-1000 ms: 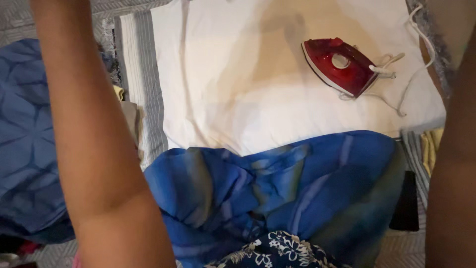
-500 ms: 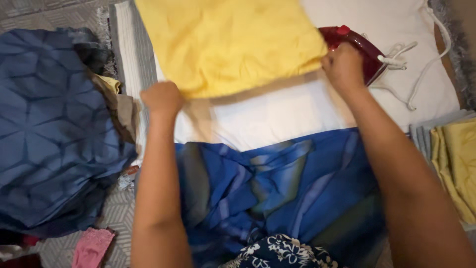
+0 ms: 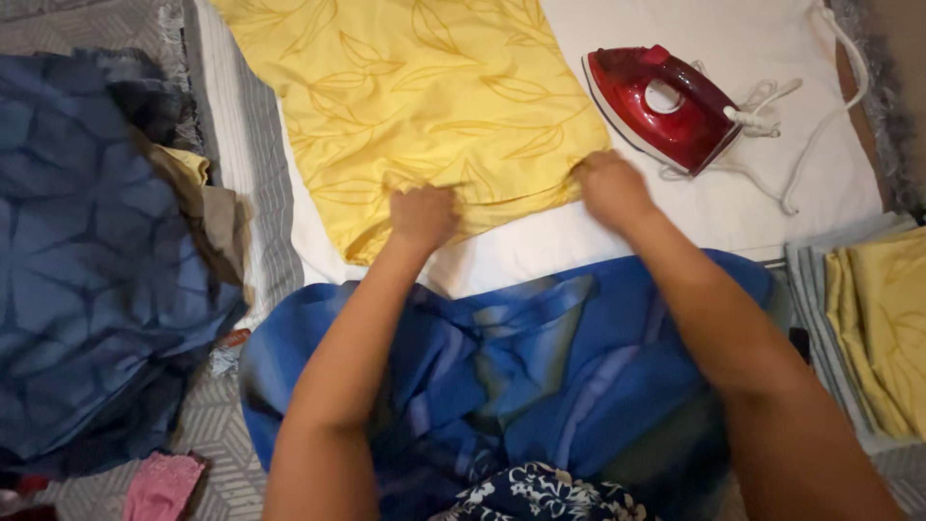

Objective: The person irons a yellow patterned cloth on a white surface, repeatedly folding and pressing it with a red iron. The person adjusts the cloth and continues ironing different sections until the end of the clip.

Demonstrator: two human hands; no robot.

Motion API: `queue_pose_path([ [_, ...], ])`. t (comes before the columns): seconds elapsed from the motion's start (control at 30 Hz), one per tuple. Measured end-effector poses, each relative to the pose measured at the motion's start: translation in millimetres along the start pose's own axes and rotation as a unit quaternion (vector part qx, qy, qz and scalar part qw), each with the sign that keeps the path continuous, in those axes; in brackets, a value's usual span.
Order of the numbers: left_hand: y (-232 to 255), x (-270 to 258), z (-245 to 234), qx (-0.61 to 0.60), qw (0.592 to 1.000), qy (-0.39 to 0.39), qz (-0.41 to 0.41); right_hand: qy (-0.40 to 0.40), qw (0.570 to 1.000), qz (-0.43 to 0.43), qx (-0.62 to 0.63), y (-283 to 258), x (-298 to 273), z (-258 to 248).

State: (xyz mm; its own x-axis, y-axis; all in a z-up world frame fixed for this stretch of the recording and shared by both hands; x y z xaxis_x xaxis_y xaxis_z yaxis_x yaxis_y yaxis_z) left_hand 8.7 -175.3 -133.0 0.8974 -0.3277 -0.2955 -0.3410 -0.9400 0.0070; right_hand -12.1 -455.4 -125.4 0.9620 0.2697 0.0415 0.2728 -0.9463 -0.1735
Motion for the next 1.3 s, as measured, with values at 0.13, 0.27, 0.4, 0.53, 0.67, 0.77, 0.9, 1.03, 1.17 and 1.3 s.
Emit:
queue_pose_path([
  [0.13, 7.5, 15.3, -4.0, -0.226, 0.973, 0.015, -0.042, 0.071, 0.988, -0.06, 0.127, -23.0, 10.0, -9.3],
  [0.27, 13.7, 15.4, -38.8, -0.319, 0.923, 0.207, 0.05, 0.121, 0.977, 0.025, 0.173, -0.9, 16.2, -23.8],
  [0.4, 29.8, 27.3, -44.9, -0.051, 0.943, 0.314, 0.099, 0.122, 0.983, 0.052, 0.124, 17.2, 26.1, -22.9],
  [0.53, 41.1, 57.1, -23.1, -0.058, 0.938, 0.324, 0.11, 0.076, 0.996, -0.032, 0.038, 10.2, 32.7, 5.2],
  [0.67, 28.7, 93.5, -4.7, -0.181, 0.954, 0.239, -0.028, 0.12, 0.984, -0.109, 0.075, -7.7, 53.1, 12.9],
  [0.77, 24.1, 98.2, -16.0, -0.249, 0.932, 0.262, -0.039, 0.142, 0.973, -0.176, 0.053, -24.5, 78.9, 1.9],
  [0.9, 18.1, 91.5, -18.1, -0.17, 0.969, 0.173, -0.042, -0.02, 0.99, -0.111, 0.08, -30.6, 113.6, 10.1],
  [1.03, 1.0, 86.2, -18.9, -0.085, 0.977, 0.198, 0.005, -0.061, 0.994, -0.075, 0.042, -25.1, 130.5, 9.9],
  [1.17, -10.8, 87.0, -17.2, 0.056, 0.945, 0.322, 0.022, 0.032, 0.994, 0.039, 0.092, -1.1, 138.0, -1.2],
  [1.3, -5.3, 89.7, -21.9, -0.027, 0.954, 0.298, 0.001, 0.037, 0.967, 0.15, 0.203, 15.8, 128.1, -4.1],
])
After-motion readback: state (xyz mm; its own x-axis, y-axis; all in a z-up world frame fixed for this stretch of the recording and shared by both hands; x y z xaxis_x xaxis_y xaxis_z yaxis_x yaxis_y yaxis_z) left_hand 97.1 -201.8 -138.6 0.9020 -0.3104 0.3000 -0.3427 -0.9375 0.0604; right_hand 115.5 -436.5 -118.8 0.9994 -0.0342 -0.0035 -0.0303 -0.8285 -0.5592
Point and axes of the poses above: each hand's wrist, its own x-axis towards the middle knuckle, its own z-axis out of the palm, y = z × x, the point moved 7 cm from there along x, towards the middle knuckle, and after that the axes turned 4 degrees about -x, right-handed, at the moved point
